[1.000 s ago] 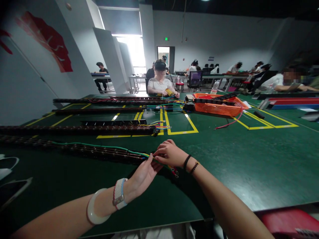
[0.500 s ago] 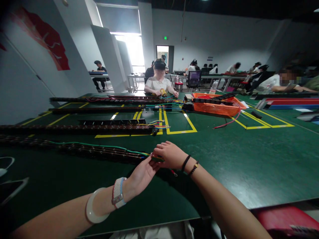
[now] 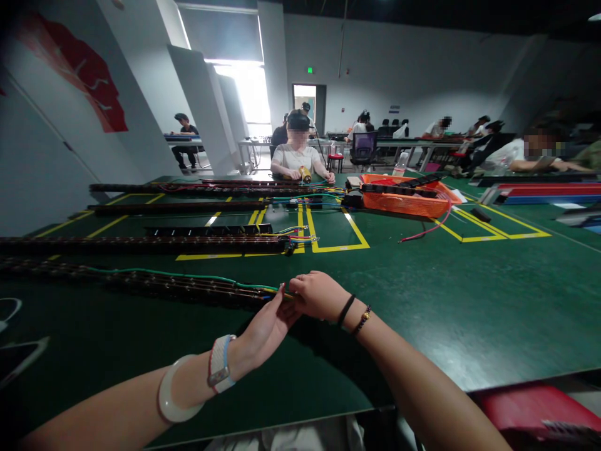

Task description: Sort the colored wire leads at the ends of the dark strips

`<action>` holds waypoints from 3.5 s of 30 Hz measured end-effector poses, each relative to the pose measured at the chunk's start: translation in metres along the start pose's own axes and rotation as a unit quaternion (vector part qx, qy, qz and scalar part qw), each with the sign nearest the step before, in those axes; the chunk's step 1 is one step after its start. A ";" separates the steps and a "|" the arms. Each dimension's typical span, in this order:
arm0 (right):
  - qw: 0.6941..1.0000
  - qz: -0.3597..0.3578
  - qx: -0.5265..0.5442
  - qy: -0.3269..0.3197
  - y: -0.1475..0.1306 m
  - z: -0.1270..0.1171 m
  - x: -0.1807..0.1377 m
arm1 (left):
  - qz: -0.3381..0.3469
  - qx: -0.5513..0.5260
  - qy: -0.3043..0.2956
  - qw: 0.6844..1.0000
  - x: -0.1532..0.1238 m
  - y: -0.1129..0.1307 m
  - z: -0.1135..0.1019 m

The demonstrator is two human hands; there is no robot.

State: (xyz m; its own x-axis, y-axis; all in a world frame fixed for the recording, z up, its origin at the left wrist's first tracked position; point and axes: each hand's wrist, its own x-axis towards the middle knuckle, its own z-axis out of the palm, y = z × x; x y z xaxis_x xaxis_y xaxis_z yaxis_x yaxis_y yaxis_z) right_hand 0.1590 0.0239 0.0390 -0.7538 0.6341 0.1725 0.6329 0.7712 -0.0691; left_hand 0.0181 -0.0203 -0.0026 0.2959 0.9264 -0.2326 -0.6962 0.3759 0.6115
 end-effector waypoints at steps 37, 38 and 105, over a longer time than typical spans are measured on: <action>0.967 0.070 0.224 -0.098 0.034 -0.004 -0.006 | -0.030 0.044 0.011 0.999 0.000 -0.002 -0.003; 0.970 0.072 0.214 -0.086 0.035 -0.004 -0.006 | -0.029 0.047 0.010 0.998 -0.001 -0.002 -0.003; 0.983 0.176 0.045 -0.035 0.029 0.011 0.004 | 0.009 0.088 -0.008 0.996 -0.009 -0.004 0.000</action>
State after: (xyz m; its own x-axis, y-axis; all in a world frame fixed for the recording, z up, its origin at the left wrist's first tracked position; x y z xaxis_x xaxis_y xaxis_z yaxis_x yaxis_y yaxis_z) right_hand 0.1728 0.0495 0.0268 -0.5031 0.8626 0.0537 0.8408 0.5029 -0.2002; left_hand 0.0179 -0.0301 -0.0031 0.2958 0.9320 -0.2095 -0.5768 0.3490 0.7386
